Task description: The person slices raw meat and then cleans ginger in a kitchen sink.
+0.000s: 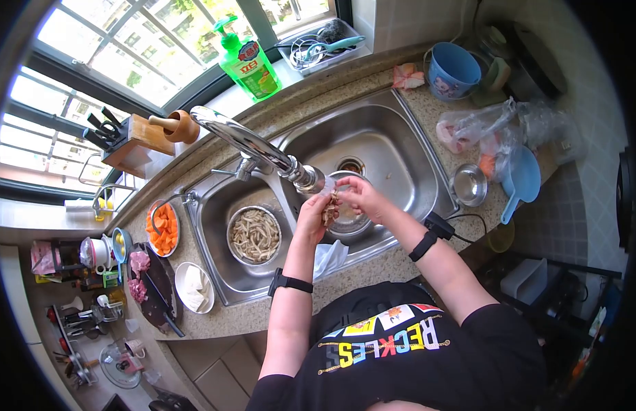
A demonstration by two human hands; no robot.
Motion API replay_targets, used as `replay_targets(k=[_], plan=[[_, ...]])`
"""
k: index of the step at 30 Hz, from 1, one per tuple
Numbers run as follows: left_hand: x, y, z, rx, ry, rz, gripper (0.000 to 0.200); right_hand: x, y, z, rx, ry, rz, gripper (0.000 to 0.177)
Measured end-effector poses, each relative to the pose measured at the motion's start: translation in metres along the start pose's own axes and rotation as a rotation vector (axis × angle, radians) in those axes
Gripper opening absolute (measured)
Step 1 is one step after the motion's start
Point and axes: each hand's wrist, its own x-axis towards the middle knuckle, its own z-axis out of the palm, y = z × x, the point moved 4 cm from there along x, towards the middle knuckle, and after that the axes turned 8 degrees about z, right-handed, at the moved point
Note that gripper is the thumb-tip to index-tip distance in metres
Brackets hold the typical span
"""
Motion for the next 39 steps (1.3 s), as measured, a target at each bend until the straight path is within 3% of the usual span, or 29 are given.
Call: replay_targets(k=[4, 8, 9, 13, 15, 16, 18, 19, 20, 22, 23, 25, 29, 33, 34, 35, 39], plan=[[0.0, -0.005, 0.012, 0.001, -0.08, -0.036, 0.025, 0.022, 0.013, -0.004, -0.302, 0.141, -0.348, 0.007], [-0.003, 0.0, 0.014, -0.143, -0.101, -0.023, 0.03, 0.009, 0.002, -0.01, -0.139, 0.215, -0.402, 0.011], [-0.004, -0.001, 0.013, -0.205, -0.108, -0.033, 0.031, 0.001, -0.001, -0.014, -0.078, 0.233, -0.299, 0.012], [-0.006, -0.004, 0.01, -0.321, -0.125, -0.059, 0.033, -0.009, 0.006, -0.061, -0.275, 0.34, -0.325, 0.018], [-0.009, 0.0, 0.015, -0.377, -0.108, -0.075, 0.033, -0.031, -0.001, -0.075, -1.275, 0.824, -0.296, 0.04], [-0.009, 0.0, 0.014, -0.378, -0.109, -0.075, 0.033, -0.034, -0.002, -0.074, -1.276, 0.825, -0.296, 0.04], [-0.004, -0.001, 0.013, -0.304, -0.116, -0.066, 0.032, -0.037, -0.002, -0.076, -1.095, 0.72, -0.159, 0.062], [-0.003, -0.003, 0.013, -0.304, -0.117, -0.069, 0.032, -0.03, 0.0, -0.071, -0.927, 0.641, -0.102, 0.049], [-0.004, -0.003, 0.016, -0.235, -0.139, -0.055, 0.031, -0.025, 0.0, -0.062, -0.924, 0.643, -0.099, 0.049], [-0.002, -0.004, 0.018, -0.16, -0.164, -0.04, 0.03, -0.007, 0.014, -0.033, -0.218, 0.186, 0.052, 0.03], [0.0, -0.006, 0.016, -0.058, -0.16, -0.007, 0.03, 0.001, 0.016, -0.023, -0.214, 0.186, 0.049, 0.03], [-0.004, -0.001, 0.023, 0.115, -0.076, 0.126, 0.025, 0.012, 0.017, -0.005, -0.314, 0.23, -0.103, 0.011], [-0.012, 0.013, 0.021, 0.259, 0.077, 0.258, 0.015, 0.019, 0.013, 0.008, -0.347, 0.212, -0.044, 0.009], [-0.009, 0.01, 0.013, 0.235, 0.027, 0.224, 0.019, 0.036, 0.027, 0.002, -0.34, 0.19, -0.205, 0.013], [-0.008, 0.009, 0.012, 0.35, 0.039, 0.237, 0.02, 0.037, 0.03, 0.001, -0.314, 0.193, -0.25, 0.015], [-0.007, 0.007, 0.009, 0.465, 0.05, 0.25, 0.021, 0.039, 0.032, 0.001, -0.317, 0.191, -0.248, 0.015], [-0.002, 0.002, 0.004, 0.44, 0.046, 0.285, 0.019, 0.041, 0.035, 0.002, -0.217, 0.234, -0.254, 0.019]])
